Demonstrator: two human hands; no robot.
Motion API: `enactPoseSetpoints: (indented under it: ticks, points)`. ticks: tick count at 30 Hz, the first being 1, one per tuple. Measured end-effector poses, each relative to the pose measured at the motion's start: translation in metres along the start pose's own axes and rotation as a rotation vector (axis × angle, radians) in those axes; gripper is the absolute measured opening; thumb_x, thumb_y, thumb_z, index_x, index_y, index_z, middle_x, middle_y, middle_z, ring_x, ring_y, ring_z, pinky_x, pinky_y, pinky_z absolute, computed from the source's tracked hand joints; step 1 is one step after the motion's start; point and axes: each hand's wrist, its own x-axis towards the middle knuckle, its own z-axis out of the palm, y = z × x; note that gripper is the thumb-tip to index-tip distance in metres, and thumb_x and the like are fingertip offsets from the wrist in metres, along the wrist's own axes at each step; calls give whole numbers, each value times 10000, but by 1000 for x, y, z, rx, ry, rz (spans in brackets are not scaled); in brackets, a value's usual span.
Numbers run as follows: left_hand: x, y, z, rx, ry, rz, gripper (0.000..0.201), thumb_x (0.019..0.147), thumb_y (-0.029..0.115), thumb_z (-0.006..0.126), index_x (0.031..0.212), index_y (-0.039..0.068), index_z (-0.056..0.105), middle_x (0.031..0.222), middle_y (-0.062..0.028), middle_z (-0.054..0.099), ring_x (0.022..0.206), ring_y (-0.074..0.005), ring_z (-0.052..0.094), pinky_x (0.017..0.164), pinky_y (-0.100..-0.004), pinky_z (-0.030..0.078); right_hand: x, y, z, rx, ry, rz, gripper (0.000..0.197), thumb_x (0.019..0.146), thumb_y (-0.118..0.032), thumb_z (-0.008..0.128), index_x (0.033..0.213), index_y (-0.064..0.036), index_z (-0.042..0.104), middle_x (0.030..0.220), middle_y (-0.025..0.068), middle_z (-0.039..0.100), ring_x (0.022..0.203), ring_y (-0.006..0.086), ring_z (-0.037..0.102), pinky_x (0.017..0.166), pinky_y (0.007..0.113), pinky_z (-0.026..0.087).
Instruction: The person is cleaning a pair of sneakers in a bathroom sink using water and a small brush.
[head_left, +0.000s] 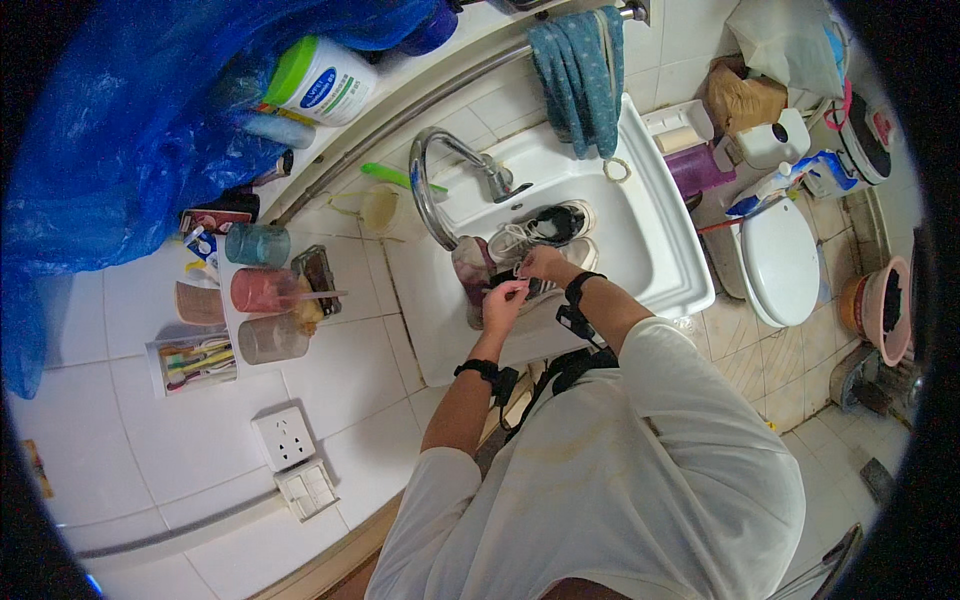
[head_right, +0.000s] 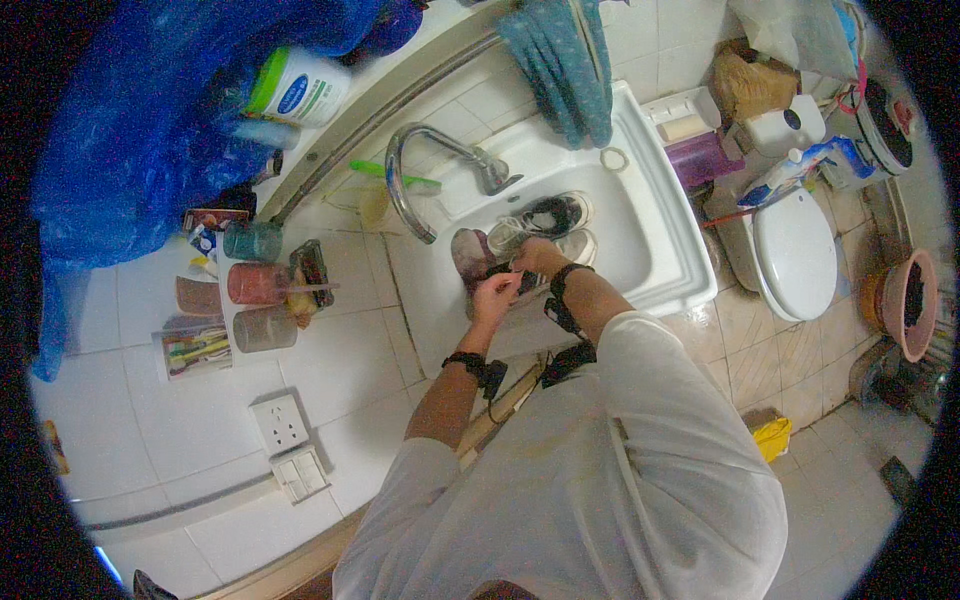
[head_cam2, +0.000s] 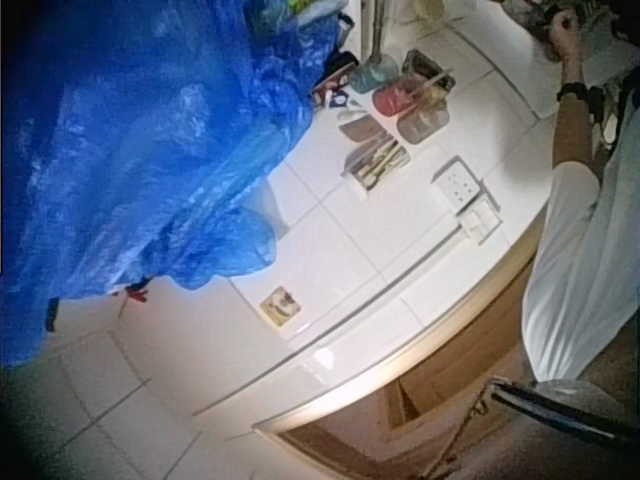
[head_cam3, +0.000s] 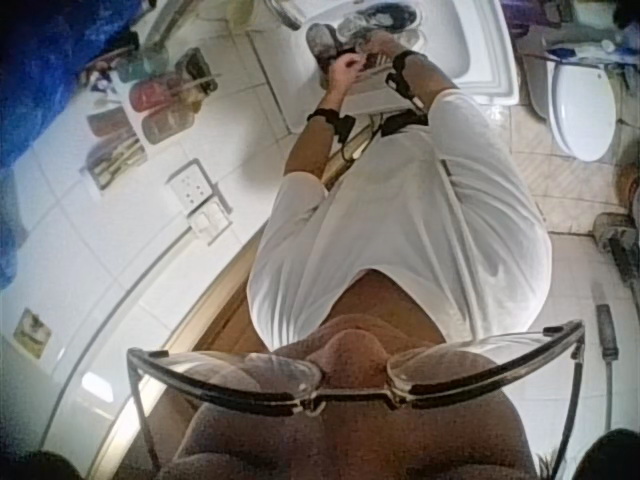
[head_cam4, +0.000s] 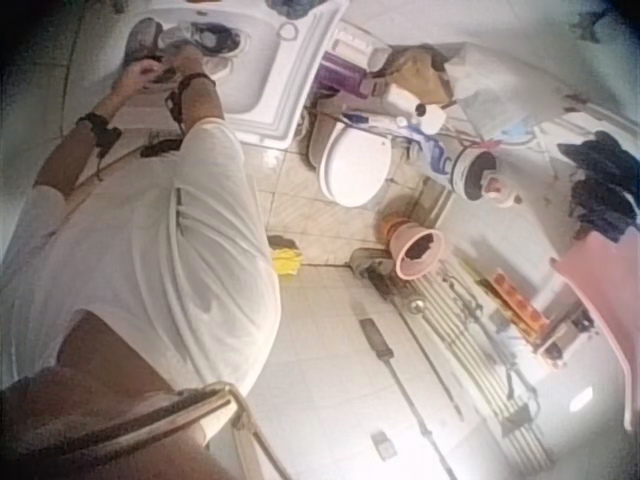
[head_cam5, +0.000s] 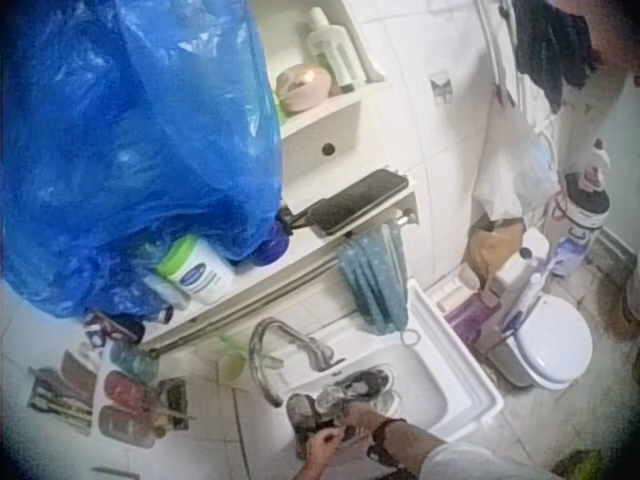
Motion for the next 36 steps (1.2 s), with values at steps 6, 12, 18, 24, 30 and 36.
enactPoseSetpoints:
  ticks: [6,12,18,24,30,36]
  points:
    - [2,0,-5,75,-45,-4,187,813,122,630,983,45,652,808,-47,651,658,-113,593,604,-255,474,7,9,8,313,89,31,311,710,-324,659,812,-31,666,691,113,641,632,217,606,585,341,474]
    - [21,-27,-8,-75,-167,91,188,841,110,587,1011,47,638,886,-65,651,688,-126,613,593,-259,483,0,4,5,917,8,199,92,819,-126,559,789,-44,529,613,15,491,541,109,484,472,248,401]
    - [50,-30,-2,-103,26,-103,211,858,148,569,1024,33,629,905,-80,650,743,-168,630,655,-277,484,-14,6,-2,990,76,272,95,838,-151,571,841,-78,511,684,15,513,588,116,520,536,255,478]
    - [73,-38,11,-103,-74,-74,374,762,300,681,1004,19,633,874,-101,661,786,-197,620,711,-309,480,-19,9,-1,937,-7,215,131,829,-170,615,874,-93,519,758,4,551,673,112,559,572,258,503]
    - [82,-45,7,-52,61,-2,279,749,263,699,876,25,629,800,-77,654,733,-197,611,659,-313,476,-18,-4,3,765,105,274,147,830,-199,605,860,-68,545,755,24,585,634,115,557,557,253,495]
    - [50,-1,-6,54,121,162,218,795,226,662,854,26,598,777,-81,634,723,-205,599,657,-327,472,-7,4,3,602,115,265,142,807,-160,568,816,-19,571,711,45,589,606,137,562,521,275,462]
